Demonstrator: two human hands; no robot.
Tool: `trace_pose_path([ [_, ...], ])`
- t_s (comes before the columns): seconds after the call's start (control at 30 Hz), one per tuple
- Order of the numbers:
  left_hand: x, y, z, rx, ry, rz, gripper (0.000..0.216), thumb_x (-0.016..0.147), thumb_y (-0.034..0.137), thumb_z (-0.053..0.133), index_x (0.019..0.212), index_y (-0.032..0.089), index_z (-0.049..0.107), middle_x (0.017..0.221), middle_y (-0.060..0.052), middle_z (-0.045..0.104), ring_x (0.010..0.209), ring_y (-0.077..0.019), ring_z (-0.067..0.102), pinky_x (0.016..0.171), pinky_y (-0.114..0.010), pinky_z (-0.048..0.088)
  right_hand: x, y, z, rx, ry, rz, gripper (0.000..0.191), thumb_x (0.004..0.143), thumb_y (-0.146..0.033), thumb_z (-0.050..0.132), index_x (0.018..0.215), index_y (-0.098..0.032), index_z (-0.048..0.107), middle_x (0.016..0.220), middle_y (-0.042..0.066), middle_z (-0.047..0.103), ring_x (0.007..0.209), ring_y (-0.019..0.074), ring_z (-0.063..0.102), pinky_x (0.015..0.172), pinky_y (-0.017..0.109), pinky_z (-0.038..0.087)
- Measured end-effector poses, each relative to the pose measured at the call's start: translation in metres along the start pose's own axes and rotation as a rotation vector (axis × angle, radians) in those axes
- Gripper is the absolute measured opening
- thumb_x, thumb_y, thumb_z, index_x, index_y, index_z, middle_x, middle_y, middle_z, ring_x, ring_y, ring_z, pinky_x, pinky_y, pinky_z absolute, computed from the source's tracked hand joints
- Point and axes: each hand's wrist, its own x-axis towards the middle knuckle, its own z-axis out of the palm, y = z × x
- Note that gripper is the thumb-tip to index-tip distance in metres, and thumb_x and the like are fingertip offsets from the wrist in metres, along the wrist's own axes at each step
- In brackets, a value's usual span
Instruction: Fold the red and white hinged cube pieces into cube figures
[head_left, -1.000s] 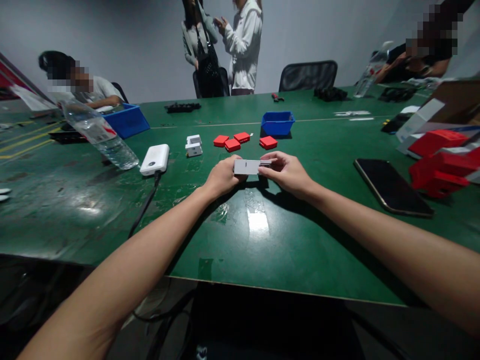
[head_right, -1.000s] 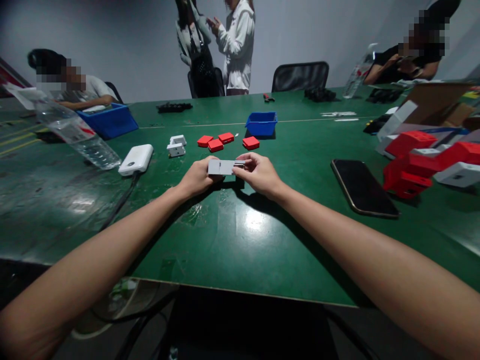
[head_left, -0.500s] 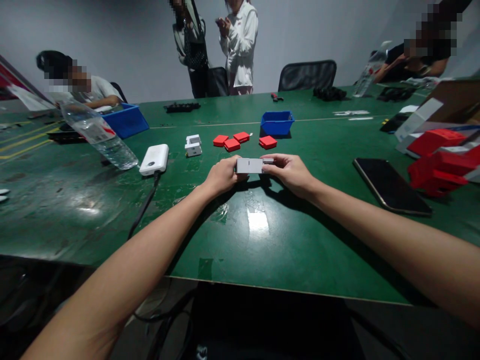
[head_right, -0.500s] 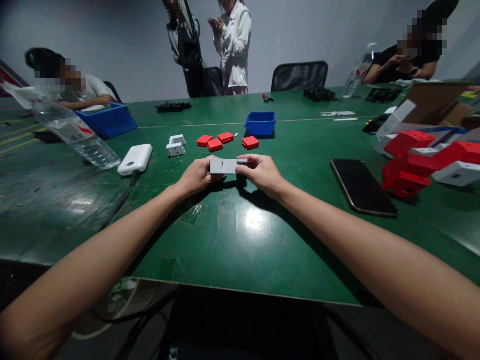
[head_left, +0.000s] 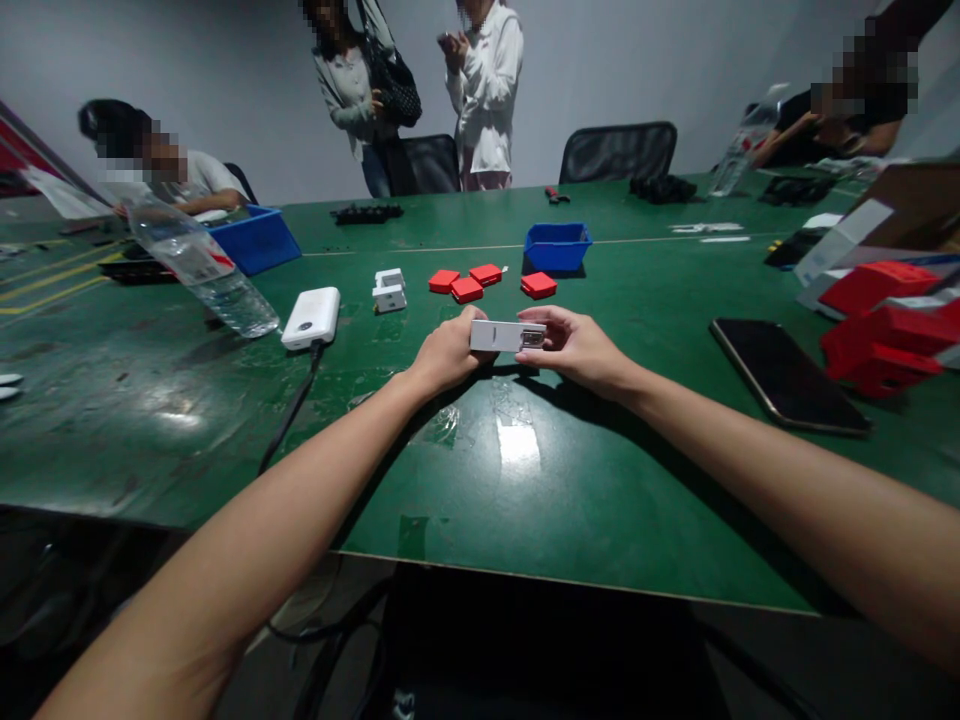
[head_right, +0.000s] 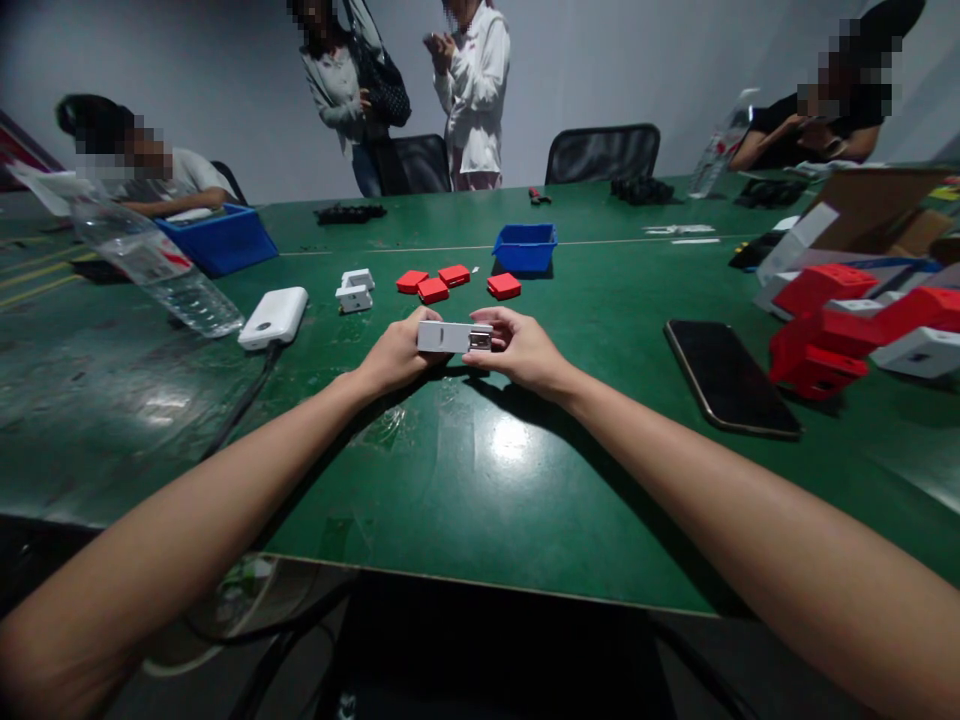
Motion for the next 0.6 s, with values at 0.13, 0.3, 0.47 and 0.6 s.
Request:
trace_pose_path([
  [0.13,-0.003,0.003,0.0,0.004,-0.008,0.037,0.046,0.072,0.033,0.073,0.108,0.021,0.046,0.097,-0.008,0.067,0.079,-0.0245,0.065,0.066,-0.031,0.045,0.003,0.004,-0.002,-0.054,0.037,0.019,0.066,0.05,-0.016,0.09,0.11,-0.017,0.063,0.106,0.007,0.07,0.087,0.0187,0.07,0.089,0.039,0.058],
  [0.3,-0.006,0.005,0.0,-0.049,-0.042,0.087,0.065,0.071,0.059,0.074,0.115,0.021,0.043,0.095,-0.007,0.064,0.077,-0.0213,0.064,0.062,-0.029,0.044,0.005,0.007,-0.005,-0.103,0.07,-0.008,0.064,0.051,-0.011,0.086,0.11,-0.018,0.062,0.111,0.008,0.07,0.09,0.0201,0.07,0.089,0.039,0.057],
  [0.47,-0.005,0.014,0.003,-0.248,0.06,0.047,0.059,0.073,0.059,0.074,0.109,0.018,0.05,0.092,-0.006,0.065,0.076,-0.0178,0.062,0.064,-0.027,0.046,0.006,0.007,-0.005,-0.101,0.052,0.007,0.062,0.054,-0.013,0.083,0.111,-0.017,0.06,0.116,0.009,0.068,0.096,0.0209,0.069,0.092,0.039,0.056],
  [0.6,-0.003,0.02,0.005,-0.268,0.203,0.152,0.054,0.072,0.057,0.075,0.102,0.017,0.056,0.087,-0.004,0.063,0.069,-0.0135,0.054,0.062,-0.025,0.044,0.005,0.009,-0.003,-0.184,-0.019,-0.082,0.058,0.059,-0.017,0.08,0.112,-0.017,0.057,0.115,0.011,0.069,0.105,0.0242,0.067,0.098,0.042,0.051],
])
